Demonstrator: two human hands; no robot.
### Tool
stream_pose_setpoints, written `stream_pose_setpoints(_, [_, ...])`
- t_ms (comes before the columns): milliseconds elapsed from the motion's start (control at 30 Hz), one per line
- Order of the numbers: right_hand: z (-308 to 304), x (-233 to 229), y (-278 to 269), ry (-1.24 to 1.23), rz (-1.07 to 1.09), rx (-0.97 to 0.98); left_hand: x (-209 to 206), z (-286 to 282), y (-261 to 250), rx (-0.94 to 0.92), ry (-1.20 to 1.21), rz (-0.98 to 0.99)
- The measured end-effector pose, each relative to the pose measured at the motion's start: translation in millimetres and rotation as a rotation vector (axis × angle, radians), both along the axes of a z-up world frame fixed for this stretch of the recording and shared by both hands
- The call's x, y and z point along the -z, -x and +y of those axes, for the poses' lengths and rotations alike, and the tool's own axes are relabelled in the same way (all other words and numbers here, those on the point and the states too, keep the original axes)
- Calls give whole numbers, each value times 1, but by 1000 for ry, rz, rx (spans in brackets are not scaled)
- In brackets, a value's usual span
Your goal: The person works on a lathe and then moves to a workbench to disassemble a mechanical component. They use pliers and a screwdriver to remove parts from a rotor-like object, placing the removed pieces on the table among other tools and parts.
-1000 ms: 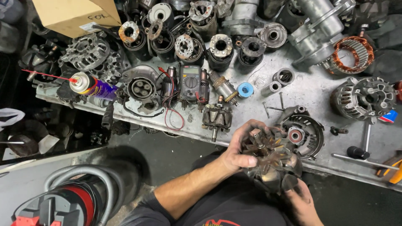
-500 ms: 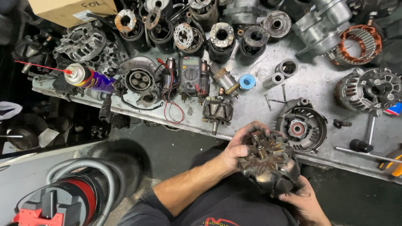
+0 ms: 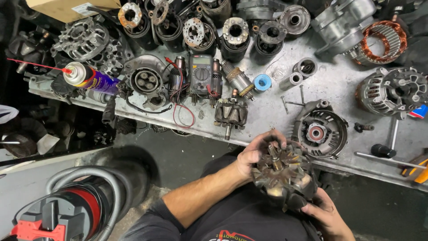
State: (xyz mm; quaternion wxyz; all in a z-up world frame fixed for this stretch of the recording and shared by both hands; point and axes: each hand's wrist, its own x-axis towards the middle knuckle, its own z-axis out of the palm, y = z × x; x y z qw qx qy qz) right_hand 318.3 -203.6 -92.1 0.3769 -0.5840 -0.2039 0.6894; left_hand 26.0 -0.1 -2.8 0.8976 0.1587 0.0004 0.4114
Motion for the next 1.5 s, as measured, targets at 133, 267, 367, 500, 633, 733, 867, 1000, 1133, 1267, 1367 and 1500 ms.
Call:
stream_pose_setpoints(133, [-6, 18, -22, 42, -36, -30, 10, 2, 6, 17, -139, 126])
stream_pose_setpoints(267, [15, -11, -27, -41, -215, -218, -4, 9, 9, 129, -307, 223])
stream_pose_setpoints(367, [84, -126, 11, -204, -469, -405, -1, 7, 4, 258, -320, 205])
stream_pose_setpoints(500, [113, -202, 41, -397, -693, -403, 6, 1, -7, 292, -300, 200])
stream_pose_setpoints(633, [149, -220, 43, -607, -717, -607, 17, 2, -15, 316, -260, 207])
stream_pose_setpoints(733, [186, -249, 69, -516, -668, -879, 21, -3, -17, 333, -243, 207])
stream_pose_setpoints(867, [197, -240, 64, -275, -655, -1145, 16, -3, -19, 385, -168, 163])
stream_pose_setpoints(1000, [196, -225, 58, -533, -498, -1127, 17, -2, -16, 405, -127, 154])
stream_pose_setpoints(1133, [199, -226, 69, -474, -547, -1142, 16, -2, -14, 379, -164, 172])
stream_pose_setpoints(1267, [200, -223, 73, -310, -639, -1180, 20, -1, -15, 354, -185, 196])
stream_pose_setpoints(1367, [200, -226, 78, -222, -660, -1166, 19, 0, -16, 355, -200, 217])
stream_pose_setpoints(1500, [194, -214, 64, -251, -650, -1048, 21, 2, -15, 382, -175, 197])
